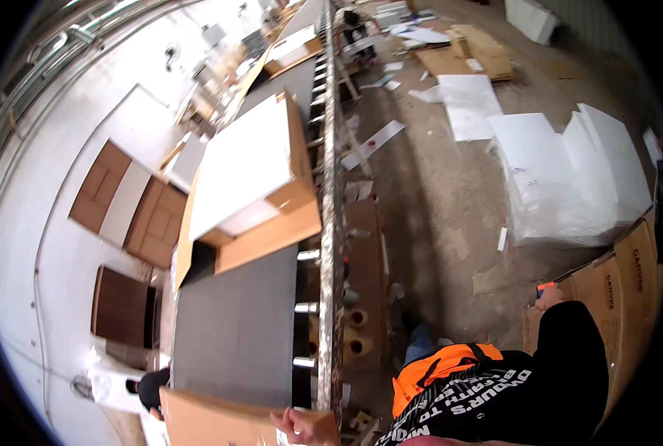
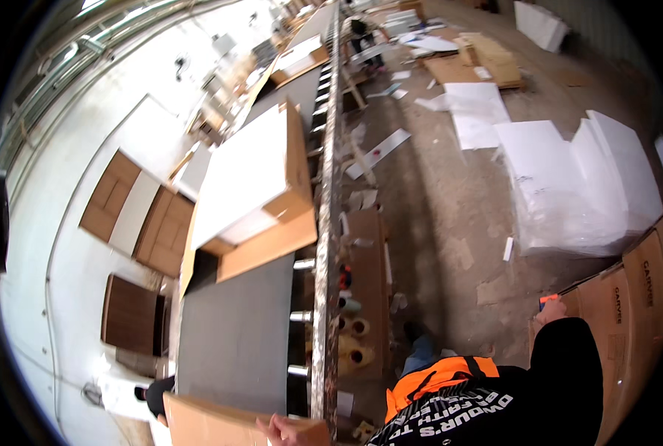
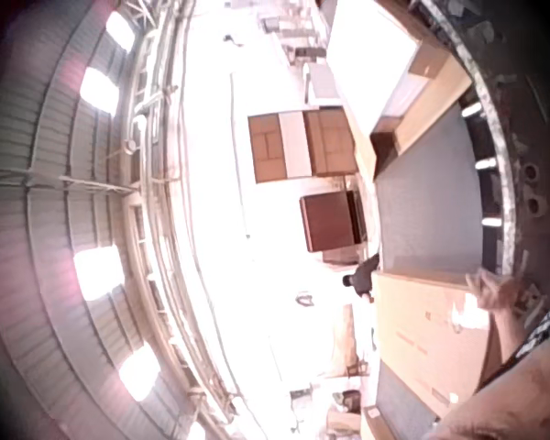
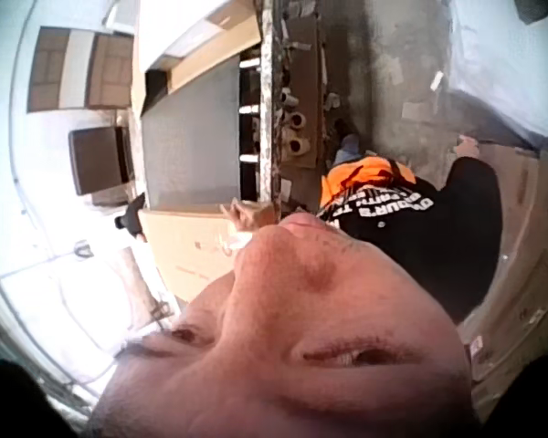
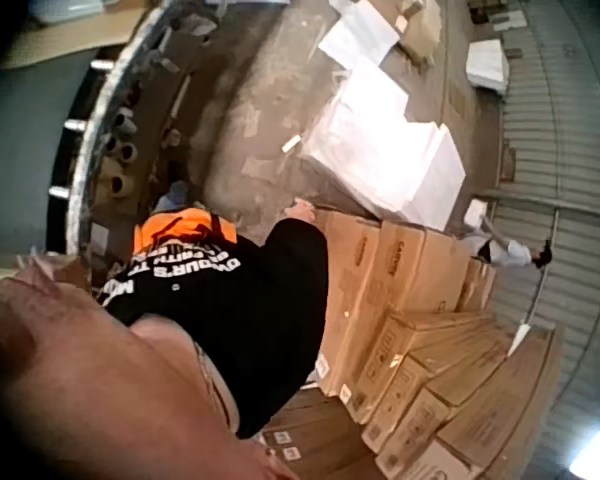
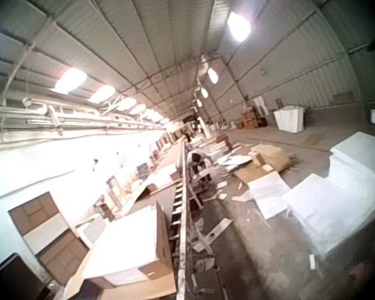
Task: The person packs furniture components into cardboard boxes by placing foam protective layers, closing the box flaps, and securing the edges using a hand-held tape dispenser. The person repeats this process for multiple boxes on a conveyor line, ensuring each is sealed with tape.
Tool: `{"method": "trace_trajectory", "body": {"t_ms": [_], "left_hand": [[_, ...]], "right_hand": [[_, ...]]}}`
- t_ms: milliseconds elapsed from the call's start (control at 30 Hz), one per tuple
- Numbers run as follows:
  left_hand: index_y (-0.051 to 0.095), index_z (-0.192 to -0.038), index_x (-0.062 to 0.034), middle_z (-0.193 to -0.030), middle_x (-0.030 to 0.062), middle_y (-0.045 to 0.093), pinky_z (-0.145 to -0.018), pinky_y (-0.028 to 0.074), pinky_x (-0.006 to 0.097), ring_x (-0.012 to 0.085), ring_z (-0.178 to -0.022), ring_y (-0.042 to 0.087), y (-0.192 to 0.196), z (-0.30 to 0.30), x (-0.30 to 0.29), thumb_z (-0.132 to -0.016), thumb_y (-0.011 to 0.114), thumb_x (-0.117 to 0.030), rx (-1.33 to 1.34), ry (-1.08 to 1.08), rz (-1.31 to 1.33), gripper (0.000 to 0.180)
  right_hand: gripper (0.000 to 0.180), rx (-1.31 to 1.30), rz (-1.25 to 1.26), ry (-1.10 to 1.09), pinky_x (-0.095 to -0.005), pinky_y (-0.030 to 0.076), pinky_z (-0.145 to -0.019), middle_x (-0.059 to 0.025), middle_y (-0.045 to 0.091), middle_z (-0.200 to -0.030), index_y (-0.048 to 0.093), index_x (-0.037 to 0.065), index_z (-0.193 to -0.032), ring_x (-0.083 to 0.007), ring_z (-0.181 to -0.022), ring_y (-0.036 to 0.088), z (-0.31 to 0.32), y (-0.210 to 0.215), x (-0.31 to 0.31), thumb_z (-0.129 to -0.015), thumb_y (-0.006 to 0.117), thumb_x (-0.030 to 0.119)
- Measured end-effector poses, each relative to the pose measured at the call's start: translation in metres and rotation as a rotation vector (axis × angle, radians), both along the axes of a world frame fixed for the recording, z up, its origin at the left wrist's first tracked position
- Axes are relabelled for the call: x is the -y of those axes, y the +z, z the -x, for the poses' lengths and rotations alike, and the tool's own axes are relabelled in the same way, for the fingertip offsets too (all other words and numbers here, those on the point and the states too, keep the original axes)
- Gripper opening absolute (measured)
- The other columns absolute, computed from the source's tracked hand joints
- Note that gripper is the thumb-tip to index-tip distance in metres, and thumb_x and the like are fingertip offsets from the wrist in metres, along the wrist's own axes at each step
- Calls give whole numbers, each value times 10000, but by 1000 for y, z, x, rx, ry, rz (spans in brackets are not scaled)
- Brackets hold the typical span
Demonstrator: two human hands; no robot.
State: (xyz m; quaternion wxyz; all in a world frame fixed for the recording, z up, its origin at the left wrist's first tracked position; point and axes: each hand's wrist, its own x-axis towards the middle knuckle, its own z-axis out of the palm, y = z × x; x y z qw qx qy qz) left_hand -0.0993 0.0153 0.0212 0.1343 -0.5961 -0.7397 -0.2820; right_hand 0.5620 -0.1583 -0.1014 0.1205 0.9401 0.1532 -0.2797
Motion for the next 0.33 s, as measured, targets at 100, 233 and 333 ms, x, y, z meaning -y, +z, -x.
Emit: {"method": "trace_trajectory", "body": {"t_ms": [100,233,333], "left_hand": [[429,-1370,44,-772,67,638,-596,459,251,123,-623,548,32,-116,-153,-897,640,-146,588,-369,-181,552],[244,-1461,4,-1198,141,559,-729,453,365,192,-922,560,13,-192,-364,-894,634,-293,1359,-267,-50,750],[188,-1484,-18,-1299,189,519,-798,490,368,249,-1035,587,18,-235,-514,-898,610,-334,1698,-669,327,788]], "right_hand": [[563,-17,-295,-291,-394,495,-926,-237,628,-1149,647,-27,-1091,-351,-1087,609,20,-13,29,-600,771,218],[597,38,-262,-593,-387,485,-921,-229,633,-1141,668,1,-1082,-349,-1098,600,54,-77,55,-579,799,296],[521,-149,-458,-772,-404,502,-859,-218,662,-1073,684,9,-1031,-351,-1001,640,102,-27,29,-580,788,247]]}}
